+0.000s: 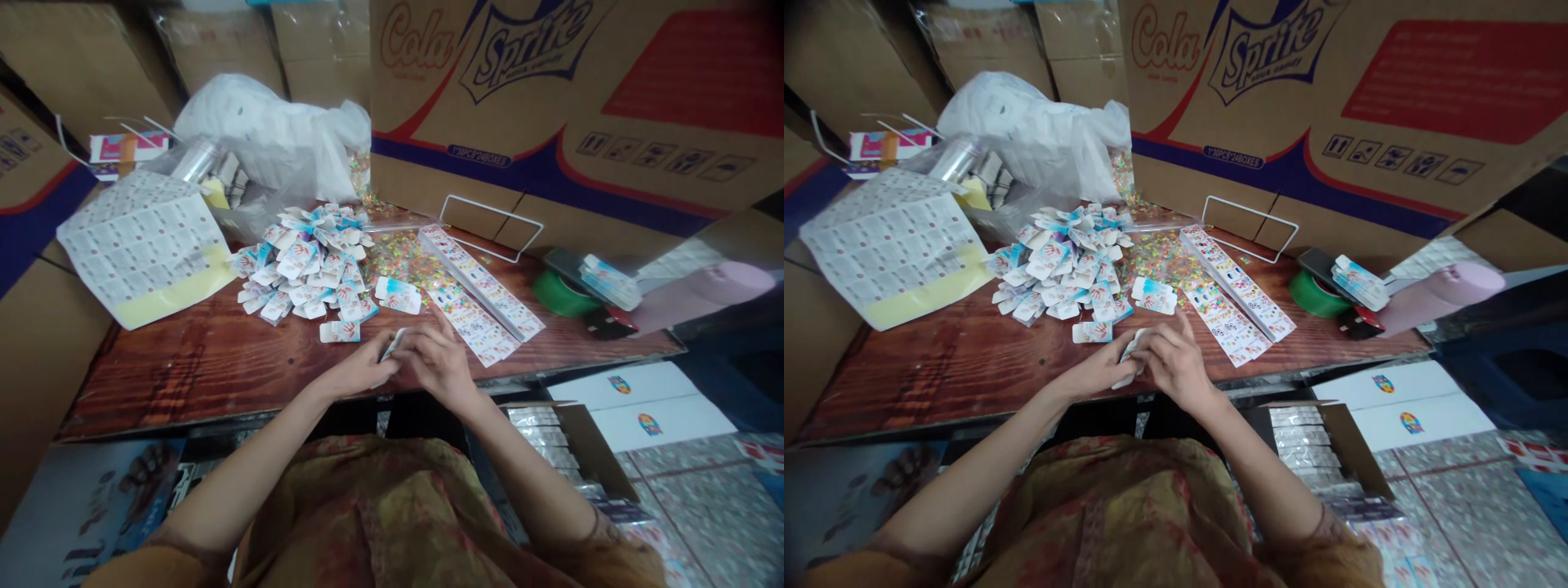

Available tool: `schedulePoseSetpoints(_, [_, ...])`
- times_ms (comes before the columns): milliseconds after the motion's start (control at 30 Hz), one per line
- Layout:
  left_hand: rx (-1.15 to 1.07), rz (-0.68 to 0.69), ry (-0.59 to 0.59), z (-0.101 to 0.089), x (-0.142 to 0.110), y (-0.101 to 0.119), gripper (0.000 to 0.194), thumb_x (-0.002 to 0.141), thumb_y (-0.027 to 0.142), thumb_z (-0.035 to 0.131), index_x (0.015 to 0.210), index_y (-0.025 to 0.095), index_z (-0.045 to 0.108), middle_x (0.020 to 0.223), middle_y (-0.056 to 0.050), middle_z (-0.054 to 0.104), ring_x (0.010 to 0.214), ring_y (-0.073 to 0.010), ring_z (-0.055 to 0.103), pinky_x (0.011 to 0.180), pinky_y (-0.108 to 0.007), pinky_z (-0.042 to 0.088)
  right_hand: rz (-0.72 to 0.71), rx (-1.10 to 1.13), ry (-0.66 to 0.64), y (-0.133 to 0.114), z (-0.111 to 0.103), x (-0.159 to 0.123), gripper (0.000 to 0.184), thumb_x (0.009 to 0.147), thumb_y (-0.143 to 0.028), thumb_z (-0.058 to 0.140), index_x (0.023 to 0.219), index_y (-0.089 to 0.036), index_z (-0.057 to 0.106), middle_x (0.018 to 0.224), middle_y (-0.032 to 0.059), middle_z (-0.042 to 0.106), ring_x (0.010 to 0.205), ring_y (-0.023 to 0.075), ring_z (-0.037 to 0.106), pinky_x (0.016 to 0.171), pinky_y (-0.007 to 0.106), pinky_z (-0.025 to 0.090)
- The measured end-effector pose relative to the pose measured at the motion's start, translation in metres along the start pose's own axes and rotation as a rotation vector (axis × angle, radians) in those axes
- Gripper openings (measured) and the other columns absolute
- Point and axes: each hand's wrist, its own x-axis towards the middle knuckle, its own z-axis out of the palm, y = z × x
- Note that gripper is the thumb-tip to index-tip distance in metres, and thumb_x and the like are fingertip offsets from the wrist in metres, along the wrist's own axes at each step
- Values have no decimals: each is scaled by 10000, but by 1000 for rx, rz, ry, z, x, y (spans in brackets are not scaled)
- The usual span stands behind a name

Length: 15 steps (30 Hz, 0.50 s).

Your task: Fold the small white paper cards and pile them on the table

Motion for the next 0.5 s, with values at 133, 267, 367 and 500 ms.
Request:
schedulePoseSetpoints(133, [-21,-138,-22,5,1,-6,116,736,245,473,741,143,526,665,24,524,615,-97,464,579,-210,388,60,49,-8,-2,8,-4,152,900,-156,479,792,-229,555,754,-26,641,702,134,609,1126,495,233])
schedulePoseSetpoints(267, [33,-146,65,6,4,-11,121,668,237,567,639,138,505,587,44,474,545,-78,410,500,-196,311,145,136,-93,1,8,-6,107,877,-179,532,779,-223,536,728,-24,613,689,145,590,1085,492,284])
schedulePoseSetpoints(367, [-31,-137,68,6,4,-10,190,627,247,647,605,135,495,559,62,433,522,-60,368,493,-192,279,242,267,-90,2,4,-8,91,860,-231,588,775,-219,556,719,-18,601,686,152,575,990,449,382])
schedulePoseSetpoints(500, [-263,-155,0,6,0,-3,292,632,356,715,679,129,537,589,57,481,521,-54,389,512,-192,307,458,565,109,1,-1,-11,167,807,-324,670,920,-229,593,850,15,594,771,160,572,744,300,474])
